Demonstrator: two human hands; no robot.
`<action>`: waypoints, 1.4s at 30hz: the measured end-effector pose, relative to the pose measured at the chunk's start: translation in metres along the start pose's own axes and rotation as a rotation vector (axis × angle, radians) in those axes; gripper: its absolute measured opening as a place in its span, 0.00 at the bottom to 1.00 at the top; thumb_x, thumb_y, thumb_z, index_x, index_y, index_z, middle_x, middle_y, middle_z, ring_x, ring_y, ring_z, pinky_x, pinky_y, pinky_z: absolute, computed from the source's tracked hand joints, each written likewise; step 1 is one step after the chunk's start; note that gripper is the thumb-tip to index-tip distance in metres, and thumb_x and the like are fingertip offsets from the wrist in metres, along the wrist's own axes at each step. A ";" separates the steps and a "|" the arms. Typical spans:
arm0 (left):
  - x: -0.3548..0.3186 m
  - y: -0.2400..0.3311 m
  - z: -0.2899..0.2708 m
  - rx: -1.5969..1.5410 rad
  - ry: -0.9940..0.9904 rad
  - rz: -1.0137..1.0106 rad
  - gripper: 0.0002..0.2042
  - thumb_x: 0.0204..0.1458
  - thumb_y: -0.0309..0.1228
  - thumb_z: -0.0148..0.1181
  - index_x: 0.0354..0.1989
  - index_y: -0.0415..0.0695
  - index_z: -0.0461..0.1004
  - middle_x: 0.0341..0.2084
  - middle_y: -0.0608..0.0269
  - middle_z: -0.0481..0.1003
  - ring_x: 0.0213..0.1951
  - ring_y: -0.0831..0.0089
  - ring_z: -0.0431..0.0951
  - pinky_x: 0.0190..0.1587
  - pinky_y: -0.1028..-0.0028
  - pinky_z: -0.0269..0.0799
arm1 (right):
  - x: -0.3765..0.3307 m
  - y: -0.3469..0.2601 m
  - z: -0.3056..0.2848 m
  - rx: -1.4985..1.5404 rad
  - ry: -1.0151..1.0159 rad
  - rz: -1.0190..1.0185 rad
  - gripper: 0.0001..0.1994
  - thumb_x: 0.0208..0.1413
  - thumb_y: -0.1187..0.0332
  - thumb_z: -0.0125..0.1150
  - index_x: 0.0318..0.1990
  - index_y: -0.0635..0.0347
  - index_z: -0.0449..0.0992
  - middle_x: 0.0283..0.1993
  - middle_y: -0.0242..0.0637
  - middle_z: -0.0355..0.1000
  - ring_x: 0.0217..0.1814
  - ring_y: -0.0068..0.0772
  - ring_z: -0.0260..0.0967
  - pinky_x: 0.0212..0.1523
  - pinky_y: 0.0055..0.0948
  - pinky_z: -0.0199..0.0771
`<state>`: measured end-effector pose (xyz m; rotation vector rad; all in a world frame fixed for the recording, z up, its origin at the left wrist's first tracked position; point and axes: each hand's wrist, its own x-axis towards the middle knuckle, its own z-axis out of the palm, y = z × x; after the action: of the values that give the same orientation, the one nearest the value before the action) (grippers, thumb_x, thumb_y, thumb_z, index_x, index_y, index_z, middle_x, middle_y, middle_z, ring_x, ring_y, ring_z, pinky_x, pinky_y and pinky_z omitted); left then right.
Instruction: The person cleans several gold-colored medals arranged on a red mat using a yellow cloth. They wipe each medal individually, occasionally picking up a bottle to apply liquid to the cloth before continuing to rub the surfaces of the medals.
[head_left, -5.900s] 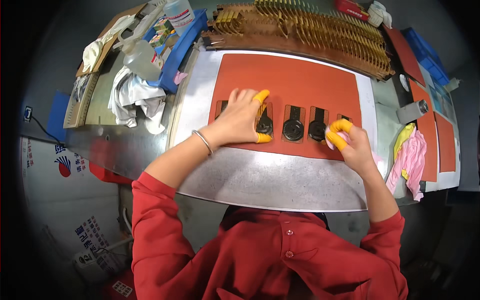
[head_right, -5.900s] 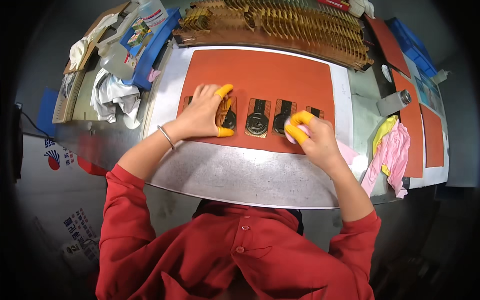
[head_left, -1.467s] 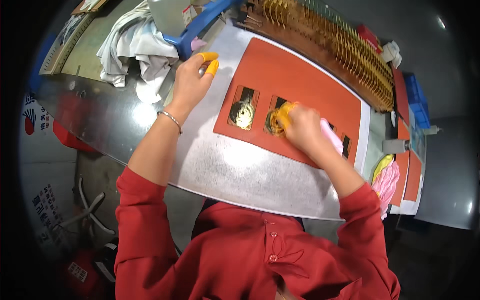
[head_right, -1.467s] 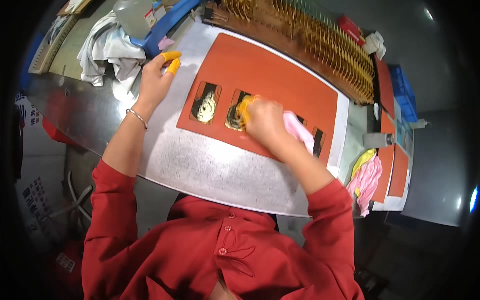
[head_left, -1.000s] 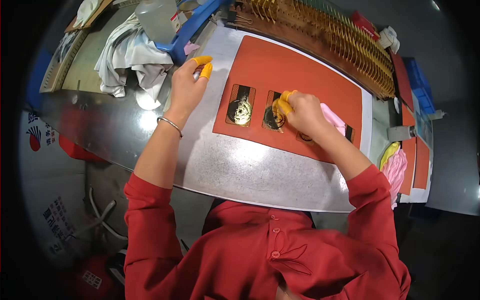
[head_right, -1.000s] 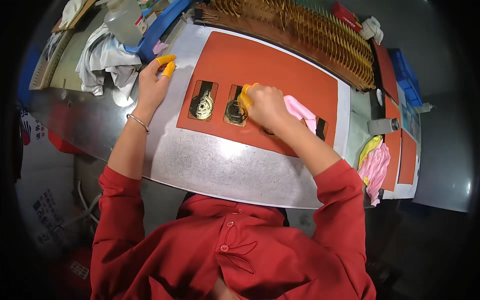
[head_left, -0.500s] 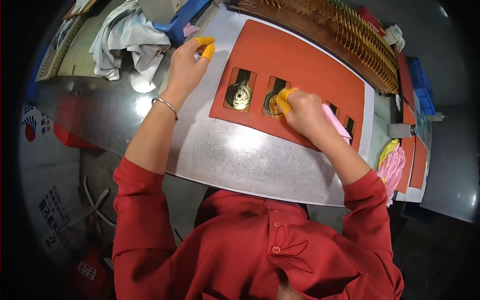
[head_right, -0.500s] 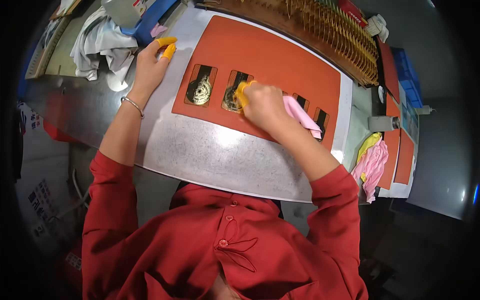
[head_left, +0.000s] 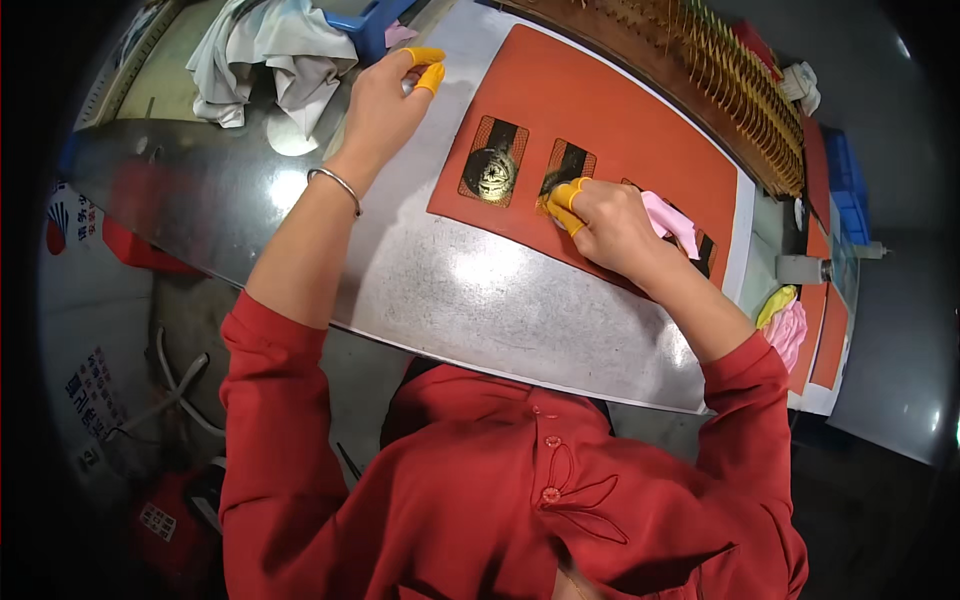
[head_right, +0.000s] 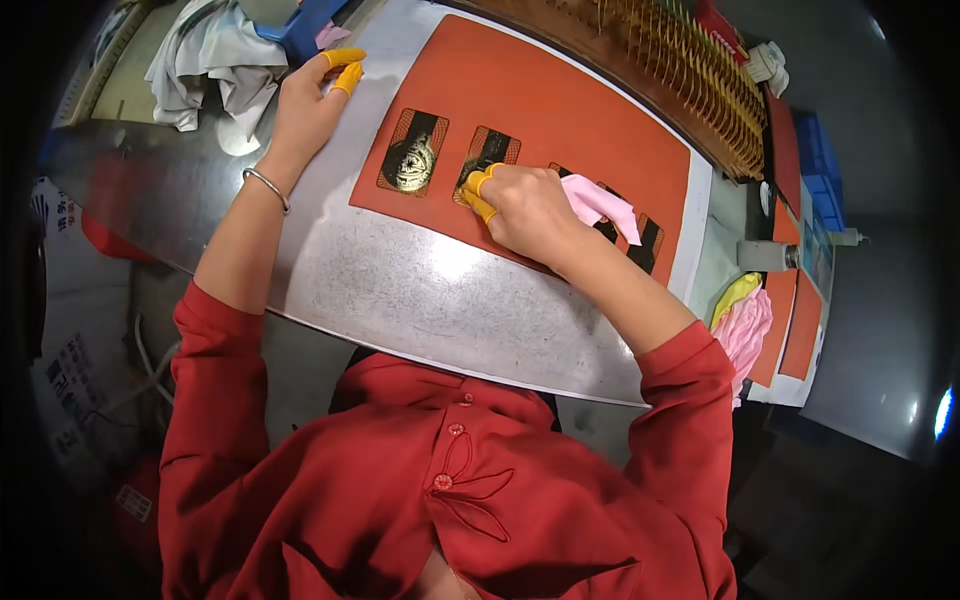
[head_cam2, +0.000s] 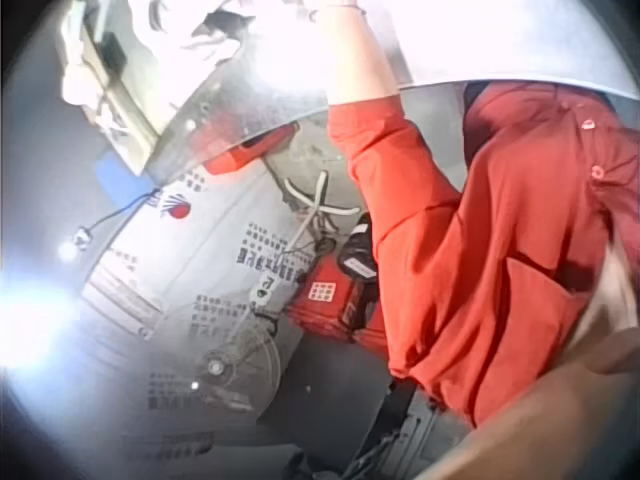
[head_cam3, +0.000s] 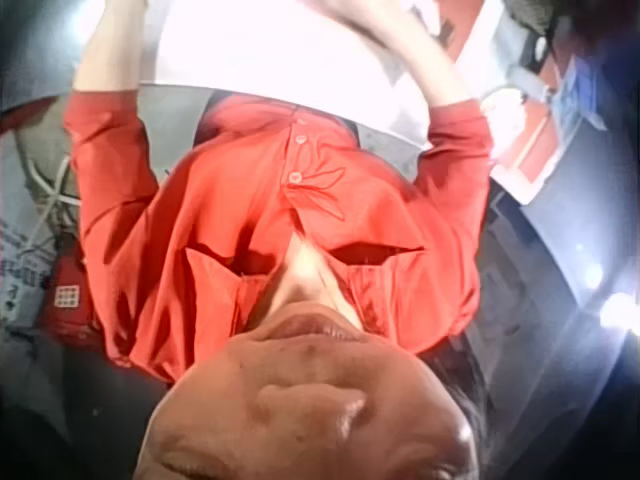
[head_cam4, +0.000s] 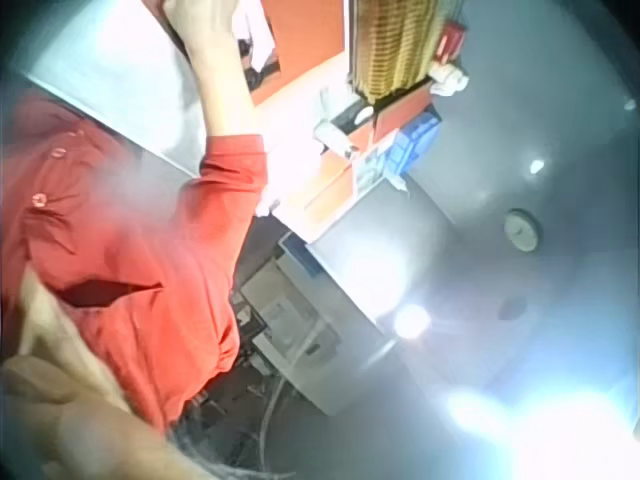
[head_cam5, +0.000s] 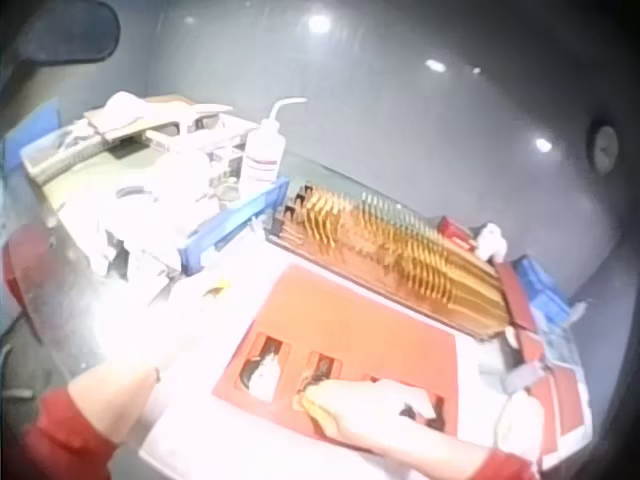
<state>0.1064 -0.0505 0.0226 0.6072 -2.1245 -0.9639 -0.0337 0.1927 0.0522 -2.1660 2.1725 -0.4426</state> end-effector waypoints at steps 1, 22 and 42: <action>0.000 0.001 -0.001 0.004 -0.011 -0.010 0.11 0.50 0.25 0.55 0.42 0.37 0.74 0.35 0.56 0.77 0.38 0.72 0.77 0.43 0.76 0.69 | 0.002 0.000 0.000 0.009 0.000 -0.018 0.03 0.45 0.71 0.60 0.28 0.59 0.75 0.21 0.39 0.67 0.23 0.41 0.67 0.23 0.37 0.67; 0.001 0.003 0.002 0.060 -0.027 0.022 0.11 0.49 0.25 0.55 0.41 0.36 0.74 0.34 0.55 0.77 0.36 0.70 0.77 0.41 0.75 0.70 | -0.023 0.001 -0.005 0.094 0.063 0.048 0.05 0.41 0.71 0.62 0.22 0.62 0.73 0.21 0.41 0.68 0.21 0.42 0.68 0.22 0.37 0.68; 0.001 0.001 -0.005 0.009 0.021 0.048 0.12 0.48 0.22 0.55 0.42 0.36 0.74 0.35 0.54 0.77 0.38 0.68 0.77 0.43 0.75 0.69 | -0.026 -0.005 0.000 0.003 0.008 0.148 0.05 0.42 0.72 0.62 0.29 0.59 0.76 0.22 0.42 0.69 0.23 0.44 0.69 0.25 0.37 0.70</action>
<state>0.1093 -0.0525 0.0265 0.5657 -2.1167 -0.9188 -0.0287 0.2188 0.0491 -1.9866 2.3137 -0.4468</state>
